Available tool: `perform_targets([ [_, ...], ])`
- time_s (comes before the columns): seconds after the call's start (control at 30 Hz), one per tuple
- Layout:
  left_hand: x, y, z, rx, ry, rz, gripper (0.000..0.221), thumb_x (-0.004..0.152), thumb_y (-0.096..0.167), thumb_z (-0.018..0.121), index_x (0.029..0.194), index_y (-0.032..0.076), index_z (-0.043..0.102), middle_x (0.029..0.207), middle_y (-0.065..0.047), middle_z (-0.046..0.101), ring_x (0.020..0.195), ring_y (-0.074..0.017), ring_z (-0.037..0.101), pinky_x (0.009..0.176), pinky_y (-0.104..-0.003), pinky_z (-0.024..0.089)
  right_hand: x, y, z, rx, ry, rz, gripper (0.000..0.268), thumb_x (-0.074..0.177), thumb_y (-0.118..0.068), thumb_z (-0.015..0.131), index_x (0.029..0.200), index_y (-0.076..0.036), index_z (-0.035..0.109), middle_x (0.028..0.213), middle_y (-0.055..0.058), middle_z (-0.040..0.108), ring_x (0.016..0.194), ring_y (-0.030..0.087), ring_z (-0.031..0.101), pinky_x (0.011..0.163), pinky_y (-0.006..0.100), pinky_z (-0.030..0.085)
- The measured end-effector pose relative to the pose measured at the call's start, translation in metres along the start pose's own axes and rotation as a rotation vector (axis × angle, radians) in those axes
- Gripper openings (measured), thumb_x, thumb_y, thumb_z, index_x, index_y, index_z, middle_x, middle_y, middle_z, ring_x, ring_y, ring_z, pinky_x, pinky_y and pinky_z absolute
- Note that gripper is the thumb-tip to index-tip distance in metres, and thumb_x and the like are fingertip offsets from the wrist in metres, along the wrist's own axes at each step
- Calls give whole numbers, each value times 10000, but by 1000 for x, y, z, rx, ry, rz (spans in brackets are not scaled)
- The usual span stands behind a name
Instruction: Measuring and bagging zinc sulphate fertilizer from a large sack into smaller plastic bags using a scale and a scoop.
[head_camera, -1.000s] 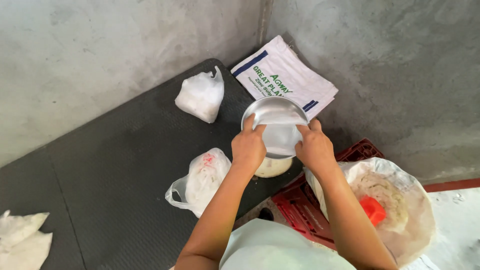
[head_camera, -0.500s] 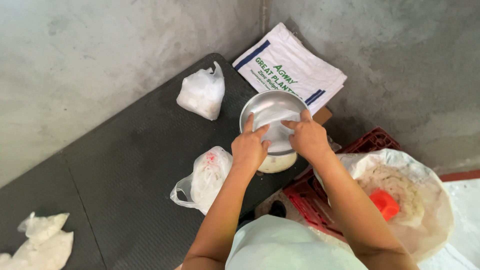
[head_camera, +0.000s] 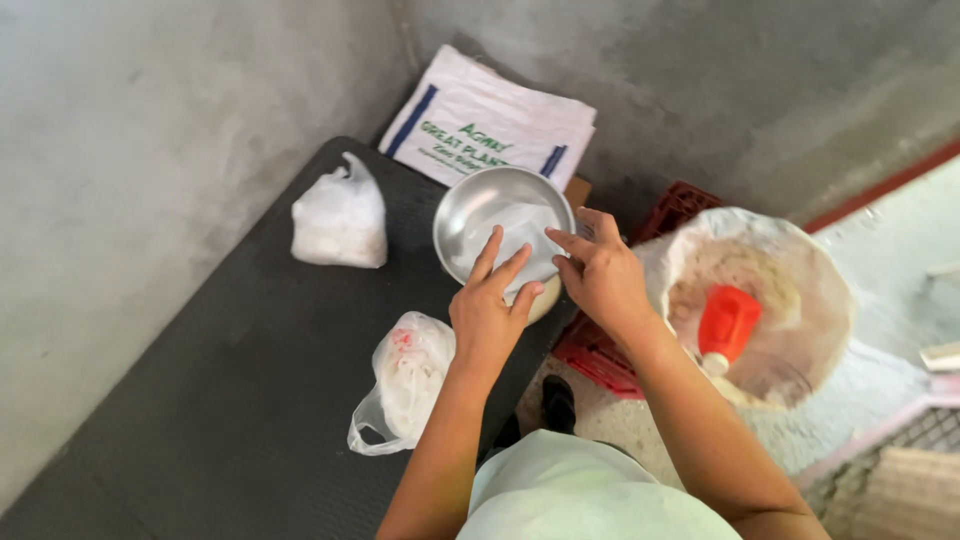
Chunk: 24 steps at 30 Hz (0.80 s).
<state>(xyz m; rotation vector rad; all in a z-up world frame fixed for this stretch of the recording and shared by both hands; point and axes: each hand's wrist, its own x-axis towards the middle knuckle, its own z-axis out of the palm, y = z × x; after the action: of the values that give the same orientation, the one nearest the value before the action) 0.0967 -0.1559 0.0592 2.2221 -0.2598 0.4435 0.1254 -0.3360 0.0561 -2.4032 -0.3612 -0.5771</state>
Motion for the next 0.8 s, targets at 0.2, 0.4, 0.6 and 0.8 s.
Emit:
perform_targets([
  [0.2, -4, 24, 24, -89, -137, 102, 530, 800, 216, 843, 1312, 200, 707, 1535, -99, 542, 1032, -309, 731, 785, -385, 582, -37, -6, -33, -60, 79, 99, 331, 860, -161, 772, 1189, -197, 772, 1309, 161, 644, 1019, 359, 706, 815, 432, 583],
  [0.4, -8, 37, 55, -116, -217, 210, 546, 793, 182, 840, 1321, 179, 700, 1526, -108, 542, 1193, -330, 669, 875, -400, 569, -67, 4, -59, -53, 68, 258, 332, 848, -150, 760, 1176, -201, 777, 1307, 161, 656, 846, 337, 724, 745, 429, 584],
  [0.6, -8, 61, 92, -128, -320, 198, 523, 811, 209, 839, 1314, 177, 700, 1520, -95, 552, 1229, -315, 653, 894, -389, 563, -96, 33, -85, 6, 95, 295, 346, 848, -118, 741, 1188, -174, 773, 1268, 130, 685, 836, 307, 731, 732, 402, 586],
  [0.8, -7, 72, 139, -120, -343, 213, 517, 820, 246, 846, 1309, 151, 707, 1510, -99, 561, 1226, -317, 655, 933, -387, 557, -124, 116, -115, -74, 97, 483, 336, 857, -183, 769, 1188, -127, 756, 1184, 140, 710, 788, 288, 732, 727, 412, 576],
])
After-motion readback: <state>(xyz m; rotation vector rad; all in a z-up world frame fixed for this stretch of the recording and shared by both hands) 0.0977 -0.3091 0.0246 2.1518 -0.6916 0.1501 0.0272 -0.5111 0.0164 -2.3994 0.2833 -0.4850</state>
